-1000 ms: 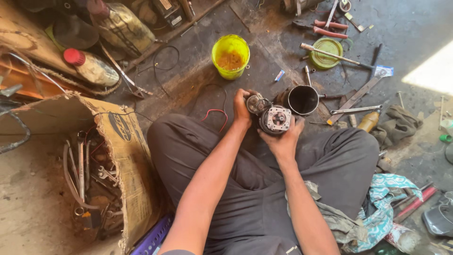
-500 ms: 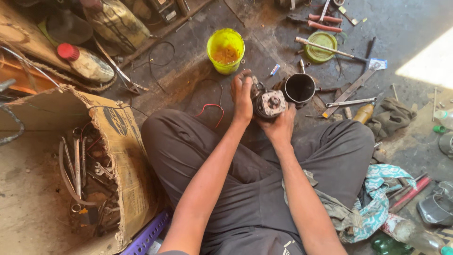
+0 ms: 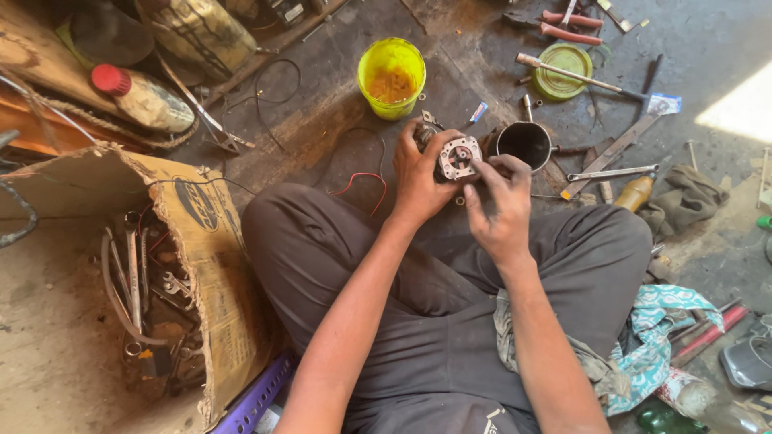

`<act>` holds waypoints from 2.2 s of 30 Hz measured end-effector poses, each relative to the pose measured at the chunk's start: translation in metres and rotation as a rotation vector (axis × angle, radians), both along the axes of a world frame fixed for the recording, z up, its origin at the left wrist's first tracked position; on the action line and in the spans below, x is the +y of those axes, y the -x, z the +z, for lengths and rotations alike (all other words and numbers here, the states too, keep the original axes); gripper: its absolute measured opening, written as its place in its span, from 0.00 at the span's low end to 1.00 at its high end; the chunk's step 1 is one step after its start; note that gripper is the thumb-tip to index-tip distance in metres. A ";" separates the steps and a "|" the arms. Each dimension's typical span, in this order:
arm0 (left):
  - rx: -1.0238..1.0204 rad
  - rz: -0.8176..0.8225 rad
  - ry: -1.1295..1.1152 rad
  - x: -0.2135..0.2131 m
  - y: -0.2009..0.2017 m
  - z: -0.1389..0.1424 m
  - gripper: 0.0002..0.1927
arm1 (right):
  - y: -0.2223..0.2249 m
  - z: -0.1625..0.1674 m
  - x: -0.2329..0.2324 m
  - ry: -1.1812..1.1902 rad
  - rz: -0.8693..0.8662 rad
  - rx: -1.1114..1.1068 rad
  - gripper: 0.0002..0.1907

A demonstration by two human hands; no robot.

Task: The person sits cross-legged on the workshop floor repairing a starter motor. They handle a small bracket, wipe parts with a cloth, use a spanner and pliers to loosen fasteners, separate the end cap and housing from the motor body, and reassemble the components by hand.

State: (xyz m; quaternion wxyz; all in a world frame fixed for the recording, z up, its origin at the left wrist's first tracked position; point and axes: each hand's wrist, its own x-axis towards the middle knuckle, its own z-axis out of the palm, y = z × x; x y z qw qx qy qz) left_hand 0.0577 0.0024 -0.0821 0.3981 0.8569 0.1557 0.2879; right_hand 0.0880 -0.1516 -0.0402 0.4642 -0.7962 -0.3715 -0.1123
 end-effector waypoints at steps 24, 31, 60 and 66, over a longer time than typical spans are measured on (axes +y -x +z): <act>-0.084 -0.028 -0.029 -0.006 -0.005 0.008 0.34 | -0.068 0.029 -0.016 0.256 0.412 -0.054 0.24; -0.090 -0.035 0.002 -0.009 0.000 0.008 0.34 | -0.067 0.020 -0.018 0.194 0.451 0.004 0.21; 0.014 -0.189 0.016 -0.005 -0.004 -0.004 0.22 | -0.047 -0.009 -0.018 -0.085 0.224 0.039 0.18; -0.007 -0.153 0.017 -0.006 -0.001 -0.003 0.22 | -0.036 0.005 -0.005 -0.121 -0.002 0.420 0.21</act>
